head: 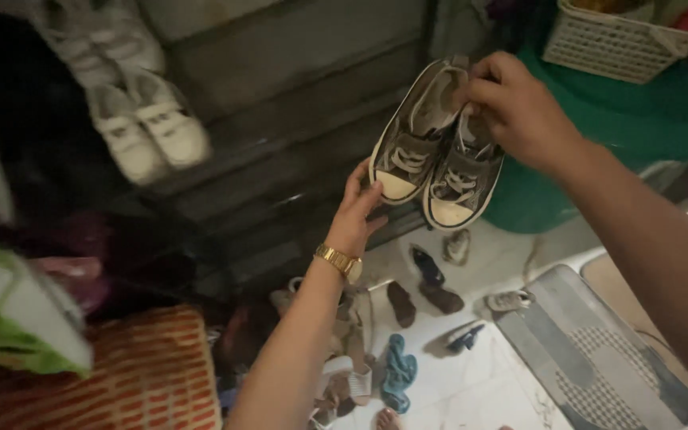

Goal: The recorder picks up various pairs of shoes and sandals from the floor and places them onto a multi-tier shoe rack.

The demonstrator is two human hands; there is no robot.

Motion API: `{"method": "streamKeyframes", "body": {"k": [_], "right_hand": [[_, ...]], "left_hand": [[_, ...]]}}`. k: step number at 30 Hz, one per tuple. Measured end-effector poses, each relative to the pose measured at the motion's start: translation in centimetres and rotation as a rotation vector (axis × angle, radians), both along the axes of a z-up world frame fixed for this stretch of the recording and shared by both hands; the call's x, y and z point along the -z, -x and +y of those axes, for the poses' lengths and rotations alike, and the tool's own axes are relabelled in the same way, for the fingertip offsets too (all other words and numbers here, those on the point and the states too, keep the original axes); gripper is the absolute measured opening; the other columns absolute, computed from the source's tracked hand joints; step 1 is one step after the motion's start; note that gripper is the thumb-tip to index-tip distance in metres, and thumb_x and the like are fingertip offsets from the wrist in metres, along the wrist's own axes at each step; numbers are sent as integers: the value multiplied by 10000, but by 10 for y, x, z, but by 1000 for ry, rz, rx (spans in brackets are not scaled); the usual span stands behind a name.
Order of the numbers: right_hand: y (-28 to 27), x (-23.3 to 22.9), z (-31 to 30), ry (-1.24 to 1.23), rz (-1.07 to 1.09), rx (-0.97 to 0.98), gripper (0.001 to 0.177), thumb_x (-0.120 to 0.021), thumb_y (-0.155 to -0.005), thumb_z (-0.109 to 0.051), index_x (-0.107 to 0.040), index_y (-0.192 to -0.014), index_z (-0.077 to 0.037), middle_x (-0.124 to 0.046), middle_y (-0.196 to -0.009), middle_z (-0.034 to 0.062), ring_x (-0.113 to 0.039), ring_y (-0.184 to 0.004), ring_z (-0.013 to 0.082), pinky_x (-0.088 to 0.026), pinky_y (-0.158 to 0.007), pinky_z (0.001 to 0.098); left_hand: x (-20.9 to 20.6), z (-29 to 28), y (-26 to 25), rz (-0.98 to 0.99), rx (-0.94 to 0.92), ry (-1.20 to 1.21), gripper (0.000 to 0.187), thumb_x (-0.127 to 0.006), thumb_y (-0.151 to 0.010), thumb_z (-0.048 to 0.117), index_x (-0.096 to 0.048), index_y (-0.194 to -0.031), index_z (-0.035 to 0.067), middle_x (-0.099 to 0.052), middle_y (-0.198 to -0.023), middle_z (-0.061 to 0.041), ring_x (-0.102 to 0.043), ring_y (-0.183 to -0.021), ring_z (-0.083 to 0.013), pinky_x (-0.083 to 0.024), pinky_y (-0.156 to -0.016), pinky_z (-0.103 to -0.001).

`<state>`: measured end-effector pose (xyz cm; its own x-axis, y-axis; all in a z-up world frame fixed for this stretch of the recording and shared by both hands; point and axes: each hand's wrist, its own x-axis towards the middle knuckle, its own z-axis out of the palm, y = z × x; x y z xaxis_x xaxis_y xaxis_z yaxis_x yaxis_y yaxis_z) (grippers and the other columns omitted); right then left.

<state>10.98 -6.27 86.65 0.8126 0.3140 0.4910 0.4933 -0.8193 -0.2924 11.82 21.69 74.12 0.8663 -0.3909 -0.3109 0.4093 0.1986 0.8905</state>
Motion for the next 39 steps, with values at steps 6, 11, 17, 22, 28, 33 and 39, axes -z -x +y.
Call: {"method": "streamKeyframes", "body": {"k": [6,11,17,22,28,33,39], "right_hand": [[-39,-36,50,92,-93,-75,264,-732,-952,-4,-705,-1205,-74,-558,-1227,126,-597,-1140,330,-525,-935,423],[-87,-54,89,102,-162,-188,254,-729,-922,3,-710,-1160,-84,-557,-1192,128,-603,-1121,322,-546,-906,421],[-168,-65,139,94,-260,-295,215,-683,-990,28,-716,-1174,-77,-594,-1203,129,-623,-1103,300,-557,-908,418],[-240,-65,183,112,-361,-386,294,-690,-930,47,-749,-1170,-113,-625,-1214,138,-619,-1112,343,-540,-891,454],[-307,-19,236,245,-451,-487,343,-697,-758,62,-763,-1033,-133,-664,-1178,74,-658,-1122,311,-453,-1028,521],[-338,29,264,-33,105,-595,283,-665,-819,111,-728,-1028,-70,-636,-1174,142,-601,-1167,334,-499,-980,436],[-338,79,292,-345,23,-606,241,-712,-879,31,-711,-1086,-91,-579,-1304,163,-573,-1256,361,-486,-1036,426]], "left_hand": [[-45,56,-24,-146,-13,-203,727,-603,-925,434,-316,-1567,246,-442,-1547,-34,-425,-1408,-236,-344,-1099,-606],[-38,94,-46,-491,-156,-340,667,-592,-969,431,-397,-1561,194,-521,-1497,-125,-549,-1363,-309,-455,-1099,-492],[-67,134,-75,-699,-294,-894,714,-525,-1018,530,-342,-1612,178,-401,-1600,-162,-400,-1471,-382,-352,-1179,-482],[-52,146,-112,-693,-437,-1140,857,-493,-993,597,-188,-1657,148,-238,-1699,-188,-263,-1537,-396,-244,-1217,-560],[-28,144,-135,-599,-442,-1390,945,-530,-983,604,-75,-1645,107,-70,-1716,-188,-40,-1582,-386,-86,-1227,-626],[-9,140,-149,-531,-317,-1592,952,-550,-953,546,-78,-1638,83,-40,-1699,-188,-37,-1565,-364,-94,-1227,-554],[-21,129,-150,-469,-362,-1622,898,-577,-958,517,-178,-1616,54,-77,-1709,-206,-83,-1575,-344,-96,-1253,-531]]}}
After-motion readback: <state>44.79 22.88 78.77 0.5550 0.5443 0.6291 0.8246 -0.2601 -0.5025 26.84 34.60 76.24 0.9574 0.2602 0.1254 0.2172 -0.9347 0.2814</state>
